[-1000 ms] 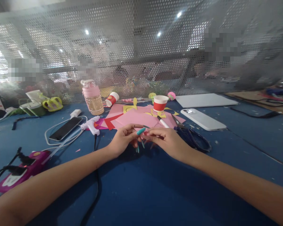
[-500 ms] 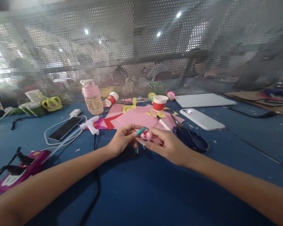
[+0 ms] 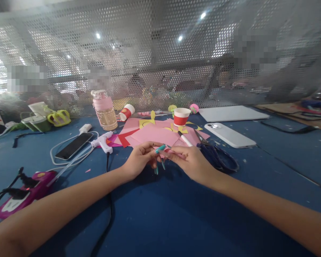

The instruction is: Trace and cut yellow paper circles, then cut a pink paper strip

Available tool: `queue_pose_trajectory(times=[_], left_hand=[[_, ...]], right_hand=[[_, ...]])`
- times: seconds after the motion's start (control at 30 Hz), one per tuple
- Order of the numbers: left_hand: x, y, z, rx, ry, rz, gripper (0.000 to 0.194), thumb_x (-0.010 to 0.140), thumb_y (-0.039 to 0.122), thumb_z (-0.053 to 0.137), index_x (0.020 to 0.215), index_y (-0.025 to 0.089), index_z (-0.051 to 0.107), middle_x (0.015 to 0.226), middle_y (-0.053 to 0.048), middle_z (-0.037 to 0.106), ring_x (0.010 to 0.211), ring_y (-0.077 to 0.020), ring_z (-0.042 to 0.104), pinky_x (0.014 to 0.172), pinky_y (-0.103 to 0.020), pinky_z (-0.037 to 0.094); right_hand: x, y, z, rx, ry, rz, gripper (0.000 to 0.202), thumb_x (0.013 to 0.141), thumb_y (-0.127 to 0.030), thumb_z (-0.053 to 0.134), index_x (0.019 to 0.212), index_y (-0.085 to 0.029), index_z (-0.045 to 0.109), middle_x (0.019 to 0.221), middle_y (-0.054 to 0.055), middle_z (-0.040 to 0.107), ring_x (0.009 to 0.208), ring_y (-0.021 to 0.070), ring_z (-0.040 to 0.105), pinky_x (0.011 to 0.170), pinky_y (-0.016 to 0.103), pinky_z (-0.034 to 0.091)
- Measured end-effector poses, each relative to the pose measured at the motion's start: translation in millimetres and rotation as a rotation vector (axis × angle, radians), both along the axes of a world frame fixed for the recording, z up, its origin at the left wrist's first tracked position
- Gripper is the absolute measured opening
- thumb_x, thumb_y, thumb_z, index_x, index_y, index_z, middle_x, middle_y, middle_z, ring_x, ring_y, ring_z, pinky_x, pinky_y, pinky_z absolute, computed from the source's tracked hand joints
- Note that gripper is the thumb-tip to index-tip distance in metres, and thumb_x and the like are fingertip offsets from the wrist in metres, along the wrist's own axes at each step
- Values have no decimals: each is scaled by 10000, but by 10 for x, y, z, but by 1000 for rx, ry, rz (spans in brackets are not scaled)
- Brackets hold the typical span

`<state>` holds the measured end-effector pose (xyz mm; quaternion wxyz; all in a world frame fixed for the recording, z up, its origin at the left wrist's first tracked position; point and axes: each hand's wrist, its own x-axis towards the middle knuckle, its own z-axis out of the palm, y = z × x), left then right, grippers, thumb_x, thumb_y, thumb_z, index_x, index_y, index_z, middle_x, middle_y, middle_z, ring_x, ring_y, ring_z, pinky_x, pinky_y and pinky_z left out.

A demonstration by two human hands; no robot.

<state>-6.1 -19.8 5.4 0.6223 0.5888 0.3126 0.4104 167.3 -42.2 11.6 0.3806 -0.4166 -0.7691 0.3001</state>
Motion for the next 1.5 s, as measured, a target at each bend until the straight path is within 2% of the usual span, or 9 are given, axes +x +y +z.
queue_pose_trajectory(times=[0.17,0.43,0.53,0.63,0.77,0.87,1.07,1.3,1.5], left_hand=[[-21,9,-28,38,28,2,452,690,420,690,1029,132,613,635,4,633,442,-65,539,444,-184,446],[-11,5,4,34,19,-20,503,655,445,712,1024,115,617,563,30,595,402,-52,519,428,-169,433],[-4,0,10,33,20,-35,516,649,469,709,1017,118,622,570,28,594,404,-52,520,426,-170,433],[3,-3,2,30,25,-58,525,647,485,703,1021,125,622,576,27,595,408,-53,523,425,-171,434],[12,-4,-6,31,35,-63,526,635,491,707,1002,122,630,574,30,587,407,-47,515,425,-169,434],[14,-6,-5,47,36,-52,512,640,487,703,990,120,636,572,33,581,406,-45,510,423,-169,430],[12,-22,2,104,77,24,440,694,365,682,1049,112,624,575,34,589,408,-40,501,428,-166,418],[24,-35,14,110,122,24,333,716,278,650,1006,116,651,591,23,606,407,-36,489,426,-166,409],[31,-40,31,101,113,19,366,709,422,653,901,110,665,562,37,567,402,-30,489,418,-154,402]], right_hand=[[20,8,-23,63,-68,-50,313,771,-467,576,715,-163,628,562,-1,571,523,110,473,493,223,357],[20,24,-64,242,-44,-1,309,856,-403,477,758,-154,632,593,7,615,490,84,476,486,206,343],[13,12,-69,175,-47,13,364,867,-430,443,723,-150,625,529,-15,534,440,68,388,441,207,294],[-5,-8,-58,19,3,33,434,855,-496,417,645,-153,581,469,-37,433,392,60,331,400,210,266],[-36,-10,-36,-212,140,106,452,781,-592,464,677,-163,561,528,-14,504,422,89,468,399,213,361],[-45,-8,-15,-221,162,90,435,769,-579,500,702,-156,578,583,-1,537,459,88,487,406,207,378],[-37,-62,7,-302,138,-10,396,762,-567,524,864,-184,529,402,-87,434,303,94,439,312,200,344],[-40,-67,12,-75,39,-118,450,735,-603,532,588,-191,425,448,-66,399,316,73,435,342,207,308],[-15,-39,-37,73,-9,-73,443,813,-567,453,579,-191,446,376,-67,393,295,71,405,358,209,284]])
